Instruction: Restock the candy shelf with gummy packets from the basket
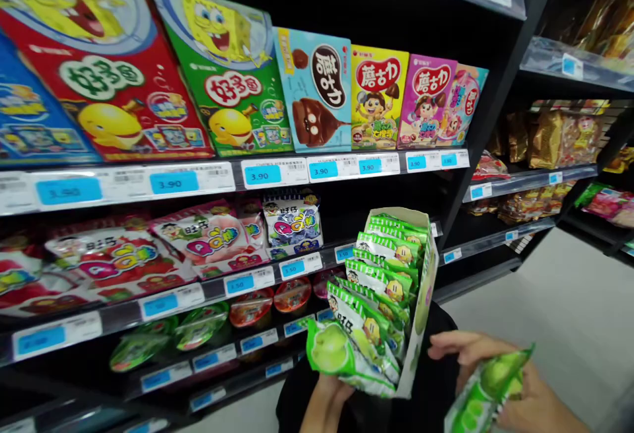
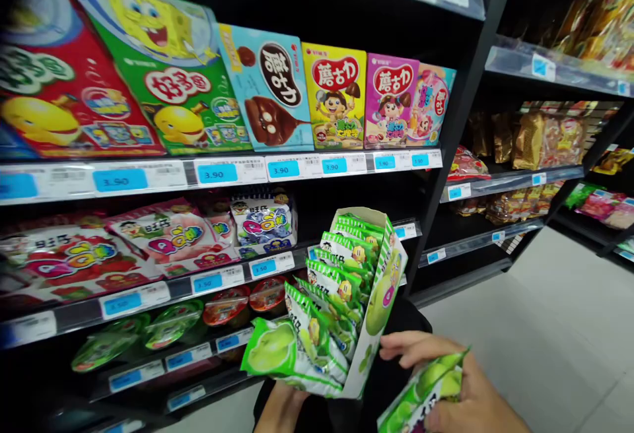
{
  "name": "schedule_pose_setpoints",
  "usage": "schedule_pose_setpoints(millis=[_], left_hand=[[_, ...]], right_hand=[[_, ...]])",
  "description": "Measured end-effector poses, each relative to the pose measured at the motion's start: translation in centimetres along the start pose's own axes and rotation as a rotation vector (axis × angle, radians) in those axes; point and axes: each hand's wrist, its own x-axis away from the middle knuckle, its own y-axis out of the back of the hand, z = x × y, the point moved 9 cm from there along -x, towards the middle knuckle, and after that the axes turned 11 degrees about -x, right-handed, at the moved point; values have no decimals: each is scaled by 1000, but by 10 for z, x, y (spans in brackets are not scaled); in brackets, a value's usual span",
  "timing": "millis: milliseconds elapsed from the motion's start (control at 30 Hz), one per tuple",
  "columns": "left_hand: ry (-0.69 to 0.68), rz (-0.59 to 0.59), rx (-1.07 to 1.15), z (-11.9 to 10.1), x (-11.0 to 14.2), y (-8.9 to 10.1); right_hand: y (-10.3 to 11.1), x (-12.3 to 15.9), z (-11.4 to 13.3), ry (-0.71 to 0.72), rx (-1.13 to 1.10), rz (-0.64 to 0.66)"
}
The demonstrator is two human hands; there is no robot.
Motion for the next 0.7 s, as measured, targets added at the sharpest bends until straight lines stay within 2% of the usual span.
schedule_pose_setpoints(millis=[100, 200, 267, 367, 433, 567, 633, 700], left_hand=[[100, 87, 43, 14, 2, -3], [234, 58, 42, 23, 6, -11], [323, 10, -1, 28, 6, -15], [385, -34, -47, 29, -3, -16], [393, -55, -63, 27, -14, -13], [374, -107, -112, 16, -37, -8], [303, -115, -162, 4, -48, -14], [174, -139, -236, -13, -58, -23]], right_hand=[[27, 6, 21, 138, -142, -177], [60, 9, 30, 188, -213, -419], [76, 13, 17, 89, -217, -554], [92, 25, -18, -126, -236, -718], [94, 31, -31, -169, -238, -763], [94, 34, -28, -37, -215, -778], [97, 38, -24, 6, -202, -811], [100, 41, -22, 28, -164, -825]])
